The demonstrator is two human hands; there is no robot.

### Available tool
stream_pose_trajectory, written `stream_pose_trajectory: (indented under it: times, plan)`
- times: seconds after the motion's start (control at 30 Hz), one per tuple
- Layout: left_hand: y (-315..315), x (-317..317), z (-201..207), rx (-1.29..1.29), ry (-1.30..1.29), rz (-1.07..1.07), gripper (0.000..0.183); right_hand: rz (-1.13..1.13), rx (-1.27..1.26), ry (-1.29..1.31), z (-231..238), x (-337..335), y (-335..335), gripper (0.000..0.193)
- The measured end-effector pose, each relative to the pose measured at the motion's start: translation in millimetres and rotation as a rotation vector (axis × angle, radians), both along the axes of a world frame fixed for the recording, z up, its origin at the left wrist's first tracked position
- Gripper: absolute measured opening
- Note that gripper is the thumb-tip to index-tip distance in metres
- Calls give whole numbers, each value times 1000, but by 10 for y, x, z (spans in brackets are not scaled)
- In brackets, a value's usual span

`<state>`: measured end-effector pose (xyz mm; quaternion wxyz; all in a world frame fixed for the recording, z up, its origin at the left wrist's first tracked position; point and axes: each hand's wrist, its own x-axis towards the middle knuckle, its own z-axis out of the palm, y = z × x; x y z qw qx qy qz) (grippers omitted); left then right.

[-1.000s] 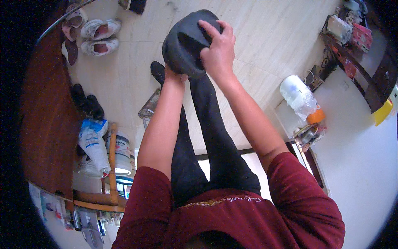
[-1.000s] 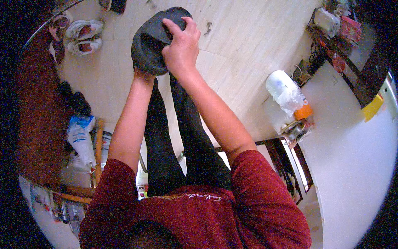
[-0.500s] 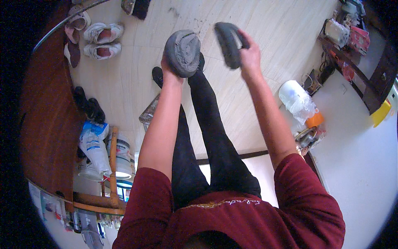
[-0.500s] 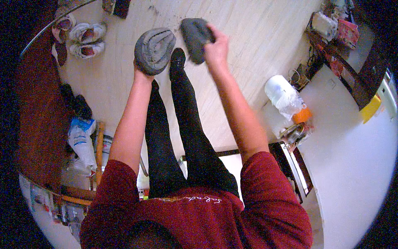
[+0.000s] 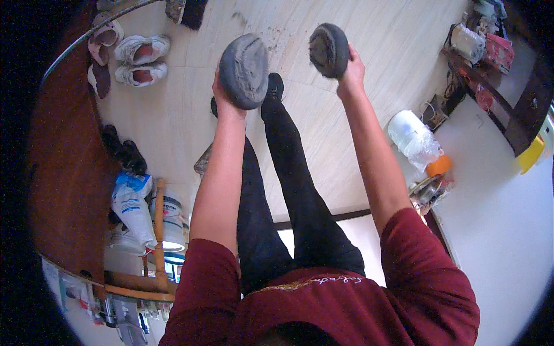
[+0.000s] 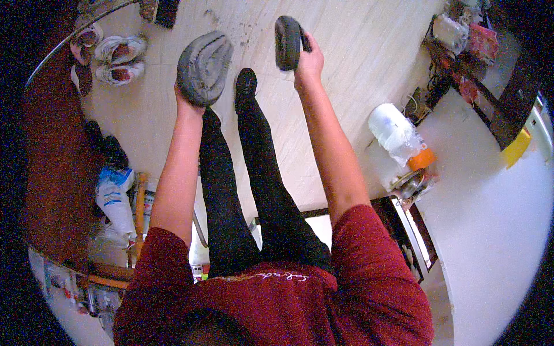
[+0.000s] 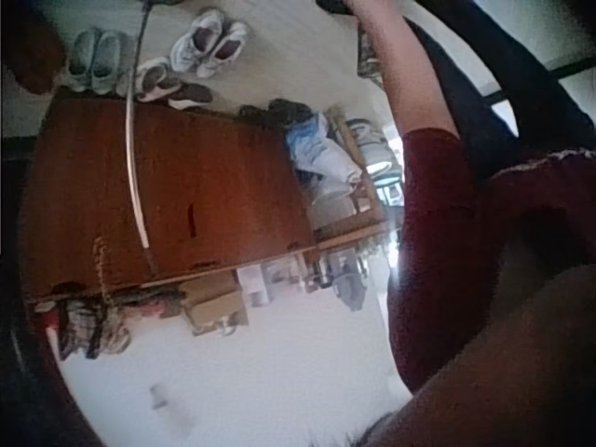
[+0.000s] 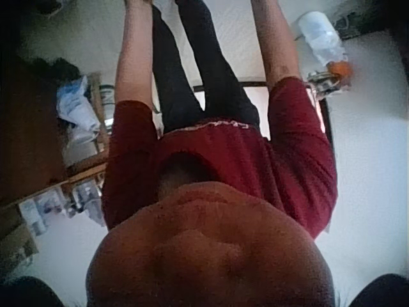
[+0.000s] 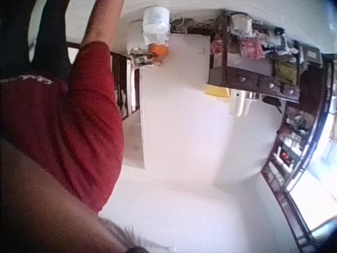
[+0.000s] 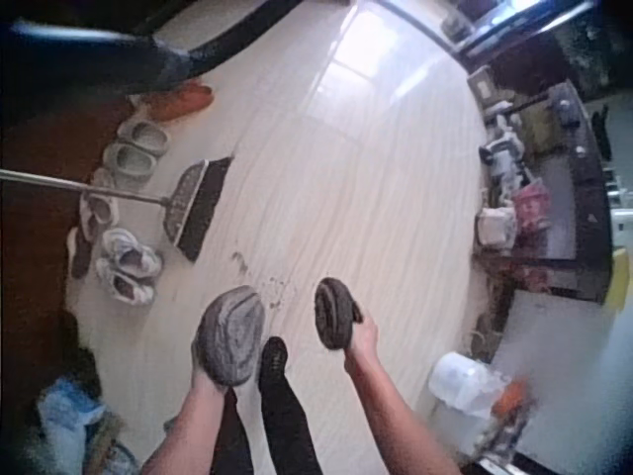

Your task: The person cleans two black sandals by clapping their soles together to remove debris and then sweeps the floor with a broom and dustpan.

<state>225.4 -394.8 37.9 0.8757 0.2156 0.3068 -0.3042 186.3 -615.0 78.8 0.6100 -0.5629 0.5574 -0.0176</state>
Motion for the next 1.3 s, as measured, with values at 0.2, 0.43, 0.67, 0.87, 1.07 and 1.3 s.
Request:
stream_pose_trajectory:
  times: [0.2, 0.43, 0.67, 0.87, 1.07, 1.3]
  plan:
    - [-331, -53, 364, 504, 148, -95, 34, 613, -428, 68, 526, 70, 694, 60]
    - [-167, -233, 325, 43, 213, -165, 39, 74, 131, -26, -385, 119, -155, 31]
    - [132, -75, 308, -61, 25, -91, 44, 789, -248, -179, 89, -354, -339, 42]
    - [29, 159, 605, 34, -245, -143, 44, 128, 531, -422, 170, -443, -208, 38]
    - [-24, 287, 433, 70, -248, -120, 43, 475, 257, -295, 752, -423, 33, 44]
    - [-165, 92, 621, 398, -64, -267, 34, 761, -248, -138, 465, -147, 147, 62]
